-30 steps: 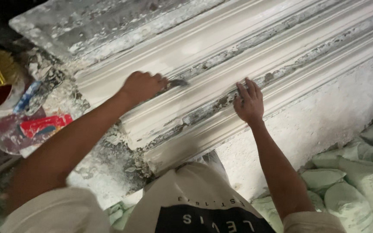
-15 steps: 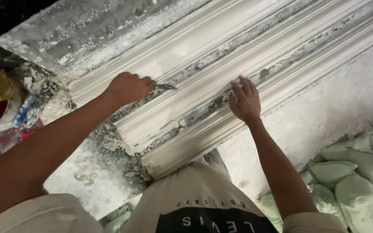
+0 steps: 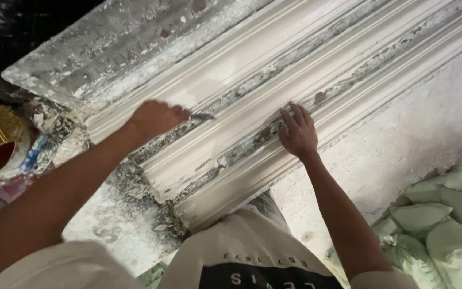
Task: The person wipes dust off a long fluted plaster molding with a cloth, then walks to a water tap and washes and wrings out the cloth under running water. They return to the workbench, wring the cloth again, and use a small scraping tool to clean residue from the edges and grooves of the plaster mold pieces.
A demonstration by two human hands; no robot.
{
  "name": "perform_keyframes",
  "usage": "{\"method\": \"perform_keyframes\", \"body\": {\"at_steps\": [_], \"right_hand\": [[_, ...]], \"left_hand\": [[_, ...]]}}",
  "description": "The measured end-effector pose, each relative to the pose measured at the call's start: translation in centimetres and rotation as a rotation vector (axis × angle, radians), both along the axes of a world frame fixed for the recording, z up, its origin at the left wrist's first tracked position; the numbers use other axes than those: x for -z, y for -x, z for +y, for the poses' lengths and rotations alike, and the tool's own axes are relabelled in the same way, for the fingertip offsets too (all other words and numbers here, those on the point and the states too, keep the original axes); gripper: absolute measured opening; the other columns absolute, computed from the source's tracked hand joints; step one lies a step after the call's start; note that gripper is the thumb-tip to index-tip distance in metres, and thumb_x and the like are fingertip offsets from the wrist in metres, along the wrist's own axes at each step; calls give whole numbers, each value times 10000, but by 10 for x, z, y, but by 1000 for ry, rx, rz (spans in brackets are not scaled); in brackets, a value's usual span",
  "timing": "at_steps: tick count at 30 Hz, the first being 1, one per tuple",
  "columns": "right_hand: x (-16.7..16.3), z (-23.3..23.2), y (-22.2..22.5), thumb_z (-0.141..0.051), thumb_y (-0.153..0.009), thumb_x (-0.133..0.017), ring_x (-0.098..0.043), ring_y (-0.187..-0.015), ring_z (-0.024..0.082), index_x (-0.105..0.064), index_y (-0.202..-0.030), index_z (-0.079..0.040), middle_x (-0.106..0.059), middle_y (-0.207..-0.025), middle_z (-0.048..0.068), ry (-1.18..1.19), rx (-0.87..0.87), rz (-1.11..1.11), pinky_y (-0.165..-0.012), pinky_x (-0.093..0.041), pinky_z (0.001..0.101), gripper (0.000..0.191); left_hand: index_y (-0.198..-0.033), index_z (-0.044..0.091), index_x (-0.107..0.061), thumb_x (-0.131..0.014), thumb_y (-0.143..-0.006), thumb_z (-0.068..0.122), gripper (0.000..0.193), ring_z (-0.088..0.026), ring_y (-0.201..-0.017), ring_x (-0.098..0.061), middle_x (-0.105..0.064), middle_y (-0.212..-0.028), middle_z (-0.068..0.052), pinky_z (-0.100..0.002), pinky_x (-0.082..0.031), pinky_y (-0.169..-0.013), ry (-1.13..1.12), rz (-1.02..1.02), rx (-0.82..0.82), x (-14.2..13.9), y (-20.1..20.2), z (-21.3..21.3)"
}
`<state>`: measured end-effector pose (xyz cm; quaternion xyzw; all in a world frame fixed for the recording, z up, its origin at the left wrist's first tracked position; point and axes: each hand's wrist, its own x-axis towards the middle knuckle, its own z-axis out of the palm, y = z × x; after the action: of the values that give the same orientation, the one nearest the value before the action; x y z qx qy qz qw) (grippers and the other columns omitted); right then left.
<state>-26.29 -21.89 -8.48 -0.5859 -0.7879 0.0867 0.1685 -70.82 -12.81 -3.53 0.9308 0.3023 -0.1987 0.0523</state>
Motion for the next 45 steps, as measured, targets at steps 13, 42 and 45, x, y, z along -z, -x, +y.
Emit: {"method": "perform_keyframes", "body": {"at_steps": [13,42,45], "right_hand": [[9,-2,-4,-178,-897,-654,-442,-1407,441,-627,-1381,-100,-488,-1530,201,-16,-3,-11,-1146,-395,547,491],[28,9,-31,-226,-878,-663,-363,-1439,467,-561,-1425,-101,-420,-1562,225,110,-6,180,-1171,-330,621,570],[29,15,-54,-229,-848,-678,-341,-1415,510,-531,-1439,-41,-400,-1537,289,233,-148,123,-1133,-280,670,637]], "left_hand": [[-1199,174,-624,-505,-1036,220,207,-263,-831,-742,-705,-1038,-50,-432,-581,-675,-47,-144,-33,36,-69,32],[-1195,168,-653,-537,-982,301,277,-279,-683,-725,-709,-933,-67,-468,-557,-574,-147,-303,-73,46,-285,138],[-1168,203,-662,-522,-1018,292,224,-279,-765,-732,-710,-977,-52,-480,-566,-646,-188,-345,-87,44,-366,182]]}}
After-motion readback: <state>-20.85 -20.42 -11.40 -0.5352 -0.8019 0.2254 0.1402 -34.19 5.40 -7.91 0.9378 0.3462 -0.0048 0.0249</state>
